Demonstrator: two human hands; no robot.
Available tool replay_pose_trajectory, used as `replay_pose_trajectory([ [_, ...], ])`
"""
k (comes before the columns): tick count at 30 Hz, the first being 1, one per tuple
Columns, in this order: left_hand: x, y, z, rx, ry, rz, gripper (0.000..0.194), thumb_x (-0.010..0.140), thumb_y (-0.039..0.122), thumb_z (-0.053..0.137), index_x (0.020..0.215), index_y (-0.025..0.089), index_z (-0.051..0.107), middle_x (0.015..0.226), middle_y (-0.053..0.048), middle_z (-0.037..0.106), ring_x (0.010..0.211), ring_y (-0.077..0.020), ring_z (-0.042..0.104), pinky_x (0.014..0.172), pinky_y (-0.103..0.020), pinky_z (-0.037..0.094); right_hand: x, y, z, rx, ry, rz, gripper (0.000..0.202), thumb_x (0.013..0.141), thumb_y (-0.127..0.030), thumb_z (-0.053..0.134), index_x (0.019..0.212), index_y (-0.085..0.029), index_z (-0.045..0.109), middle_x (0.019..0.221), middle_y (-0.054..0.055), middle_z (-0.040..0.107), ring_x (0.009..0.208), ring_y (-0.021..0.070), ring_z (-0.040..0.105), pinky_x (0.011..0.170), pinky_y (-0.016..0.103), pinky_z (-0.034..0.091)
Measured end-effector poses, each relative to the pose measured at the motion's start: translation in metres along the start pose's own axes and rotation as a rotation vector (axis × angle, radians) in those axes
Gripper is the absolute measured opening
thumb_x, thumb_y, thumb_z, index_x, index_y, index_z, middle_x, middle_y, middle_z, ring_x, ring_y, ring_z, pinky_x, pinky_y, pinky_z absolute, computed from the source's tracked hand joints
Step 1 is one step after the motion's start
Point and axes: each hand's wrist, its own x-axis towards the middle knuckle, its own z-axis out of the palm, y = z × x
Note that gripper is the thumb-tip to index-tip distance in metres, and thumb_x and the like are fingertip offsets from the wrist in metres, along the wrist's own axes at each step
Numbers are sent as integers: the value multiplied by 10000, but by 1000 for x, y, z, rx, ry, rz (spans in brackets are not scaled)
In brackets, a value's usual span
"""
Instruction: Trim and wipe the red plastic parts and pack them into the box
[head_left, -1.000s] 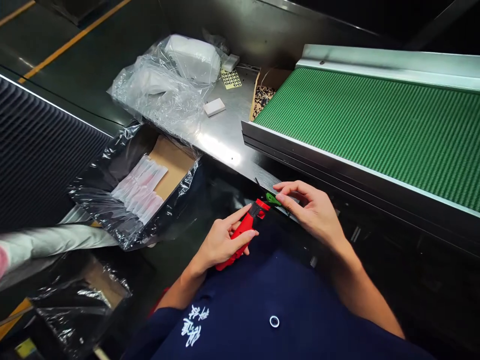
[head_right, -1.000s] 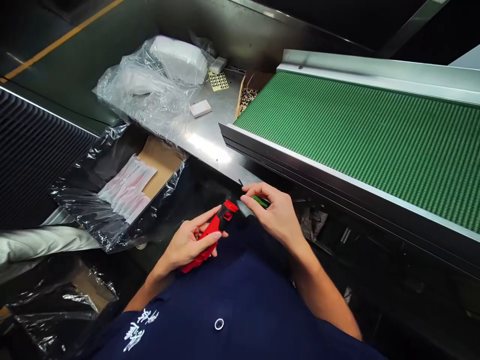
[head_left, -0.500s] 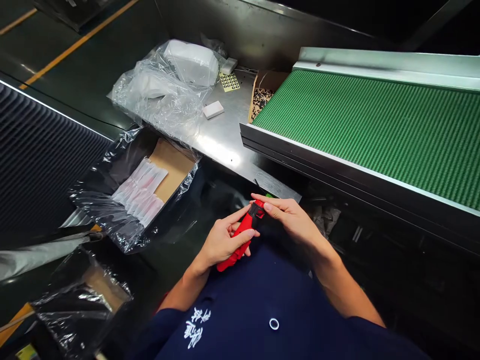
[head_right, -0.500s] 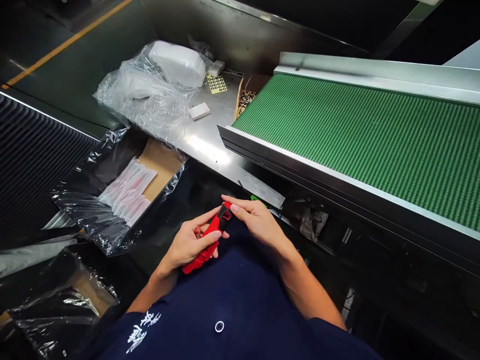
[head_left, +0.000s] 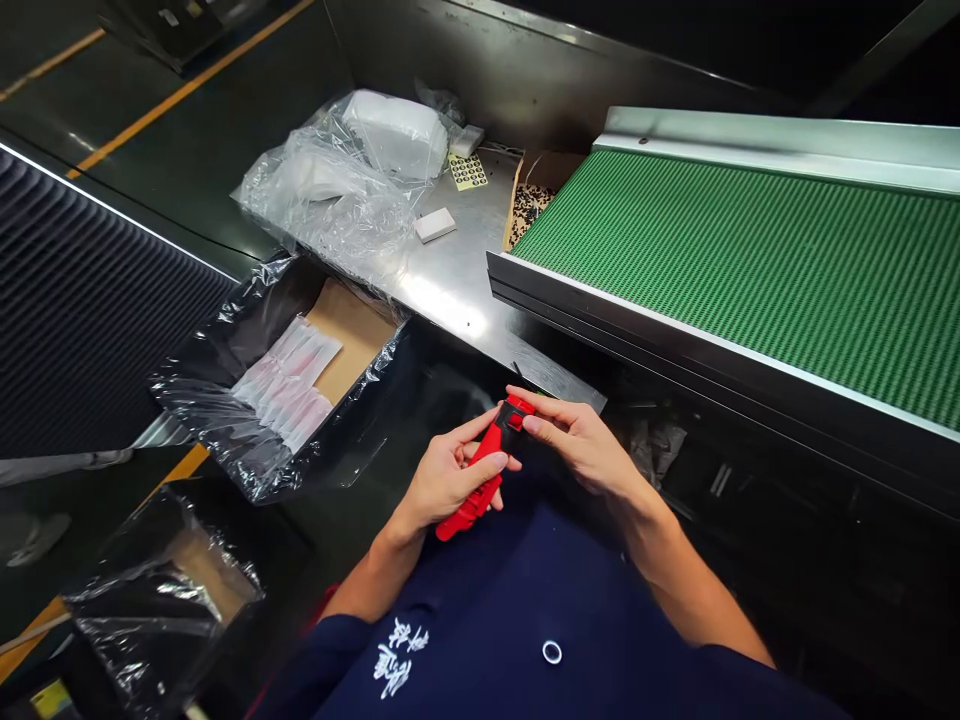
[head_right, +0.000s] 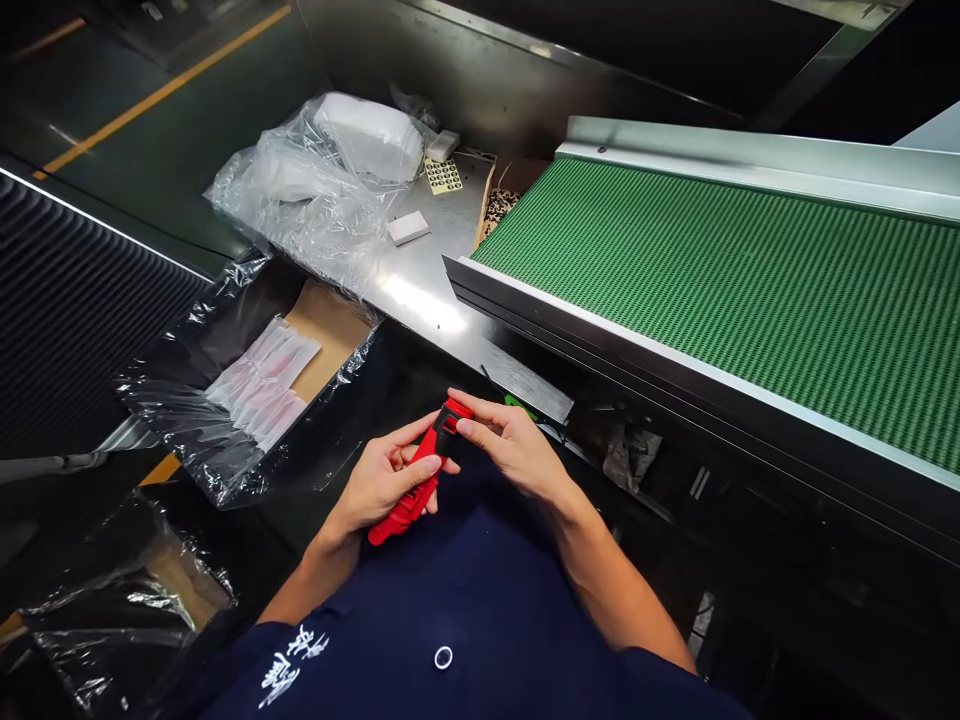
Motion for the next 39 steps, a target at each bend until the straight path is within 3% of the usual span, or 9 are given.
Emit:
replay_pose_trajectory([
  [4,1,-2,3,84,26,45,863,788,472,750,1483,154,349,829,-105,716,508,-172,643,474,-237,521,1,0,11,13,90,59,670,688,-458,795,1281,-191,631,1020,71,739,888,233,695,853,387,560],
  [7,-1,-3,5,165,67,88,829,801,478,731,1471,144,375,689,-47,682,511,-166,638,494,-227,523,2,-1,17,-24,161,48,634,700,-449,778,1253,-169,648,1000,75,737,872,229,692,818,369,569],
  [10,-3,-1,4,143,47,71,849,795,481,738,1476,140,362,682,-46,676,511,-171,638,492,-230,520,1,-2,11,-45,85,25,640,714,-433,769,1279,-164,631,989,73,737,873,225,694,829,370,568],
  [14,-3,0,1,80,-35,39,864,793,472,746,1488,158,341,872,-116,714,510,-173,642,482,-249,522,-2,-7,-3,-28,-57,11,631,701,-441,787,1266,-200,645,1025,66,740,931,233,695,897,399,550],
  [20,-4,-1,2,204,12,97,775,812,454,723,1458,169,403,822,-81,714,531,-158,648,510,-225,521,0,-14,-2,-128,58,34,543,752,-531,725,1165,-179,709,1051,79,738,998,264,678,946,406,511],
  [26,-5,2,-1,68,-53,39,828,793,444,757,1472,164,375,921,-140,718,517,-178,649,481,-248,518,0,-13,-8,-171,-44,8,594,785,-596,666,1223,-195,676,1122,81,717,1112,290,632,1010,440,466],
  [29,-5,3,-3,47,-53,51,843,796,438,758,1481,158,355,918,-144,718,510,-177,647,485,-253,523,-4,-12,-7,-83,15,-11,586,753,-533,728,1238,-215,643,1224,98,670,1172,270,606,1018,426,477],
  [33,-7,3,-2,101,-47,65,830,807,435,745,1482,155,352,923,-133,718,526,-169,651,495,-242,527,-12,-16,-4,-139,105,-103,428,712,-421,778,1070,-229,645,1391,97,546,1298,253,507,1063,416,447],
  [39,-8,4,-2,249,-91,107,752,833,417,709,1465,166,388,954,-106,720,542,-143,652,545,-230,551,-16,-32,-12,-514,-64,-146,178,787,-340,666,910,-214,692,1405,100,533,1302,274,498,1121,460,341],
])
